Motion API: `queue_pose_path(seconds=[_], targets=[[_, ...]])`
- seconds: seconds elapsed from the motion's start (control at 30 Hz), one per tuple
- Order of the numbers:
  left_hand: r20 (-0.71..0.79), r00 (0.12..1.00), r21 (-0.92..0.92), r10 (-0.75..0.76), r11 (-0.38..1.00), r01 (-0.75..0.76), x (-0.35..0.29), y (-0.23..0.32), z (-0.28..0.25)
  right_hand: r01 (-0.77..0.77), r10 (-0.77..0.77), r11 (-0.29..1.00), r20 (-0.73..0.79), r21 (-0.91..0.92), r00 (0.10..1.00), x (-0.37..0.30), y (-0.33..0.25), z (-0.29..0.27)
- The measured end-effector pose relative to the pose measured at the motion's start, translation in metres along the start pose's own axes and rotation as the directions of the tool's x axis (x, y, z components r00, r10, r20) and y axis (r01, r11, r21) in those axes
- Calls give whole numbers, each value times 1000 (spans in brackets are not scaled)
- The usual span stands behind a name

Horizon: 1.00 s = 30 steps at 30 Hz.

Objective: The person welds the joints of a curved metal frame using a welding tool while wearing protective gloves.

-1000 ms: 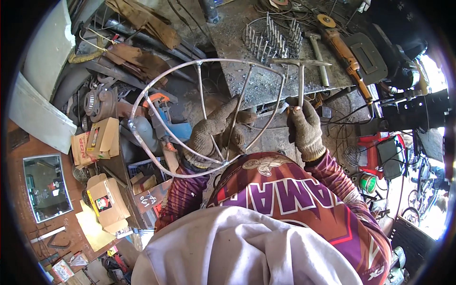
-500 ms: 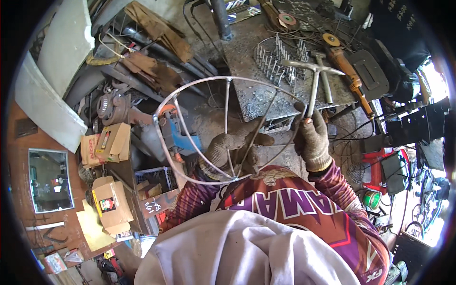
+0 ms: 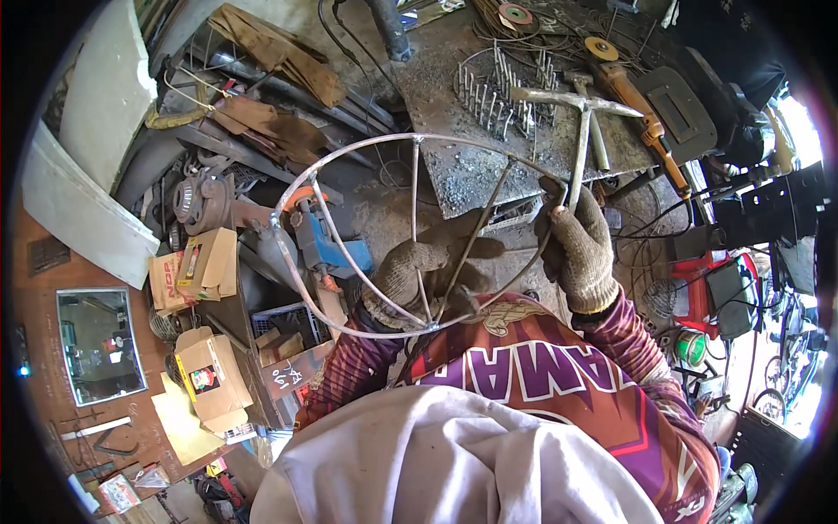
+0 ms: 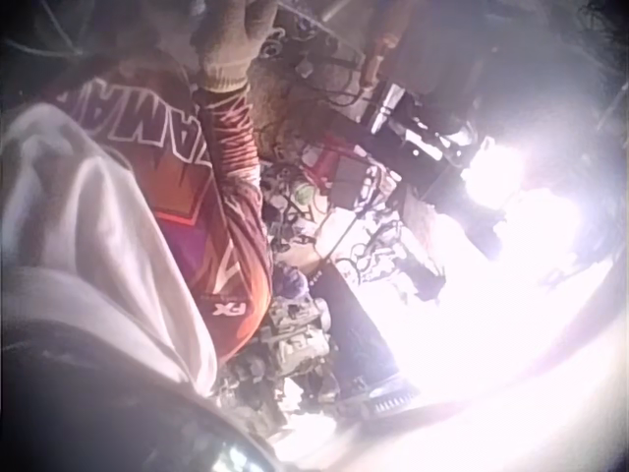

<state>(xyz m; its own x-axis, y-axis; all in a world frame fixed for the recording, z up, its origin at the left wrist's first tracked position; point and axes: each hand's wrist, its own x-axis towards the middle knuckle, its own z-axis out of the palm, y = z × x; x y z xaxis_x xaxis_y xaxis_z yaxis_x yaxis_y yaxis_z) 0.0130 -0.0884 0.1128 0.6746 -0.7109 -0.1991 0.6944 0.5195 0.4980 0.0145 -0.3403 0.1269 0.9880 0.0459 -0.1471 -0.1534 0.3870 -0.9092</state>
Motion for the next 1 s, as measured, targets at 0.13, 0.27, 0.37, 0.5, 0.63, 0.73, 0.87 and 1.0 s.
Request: queue_pose_path(seconds=[0.13,0.27,0.37,0.5,0.63,0.73,0.87,1.0], targets=[[-201,968,98,146,987,-129,3,-6,2,-17,13,999,-66,-48,998,-1,6,3],[-276,907,-87,319,931,-354,-14,-9,-15,-88,80,995,-128,-55,989,2,14,4],[-228,929,-207,292,918,-339,-20,-11,-28,-126,110,988,-160,-90,981,7,28,1],[-261,905,71,335,942,-328,-9,-21,-44,-116,76,957,-155,-266,985,18,40,-13],[-191,932,615,307,778,-130,-16,-7,-66,52,-131,877,-132,-478,983,35,71,-51],[-90,957,811,276,578,-90,-18,13,-79,161,-166,780,47,-604,985,37,72,-84],[187,922,328,340,863,-385,-22,31,-105,133,-51,706,137,-696,989,36,82,-103],[300,925,946,231,56,-321,-28,65,-120,311,-112,530,299,-789,948,38,77,-100]])
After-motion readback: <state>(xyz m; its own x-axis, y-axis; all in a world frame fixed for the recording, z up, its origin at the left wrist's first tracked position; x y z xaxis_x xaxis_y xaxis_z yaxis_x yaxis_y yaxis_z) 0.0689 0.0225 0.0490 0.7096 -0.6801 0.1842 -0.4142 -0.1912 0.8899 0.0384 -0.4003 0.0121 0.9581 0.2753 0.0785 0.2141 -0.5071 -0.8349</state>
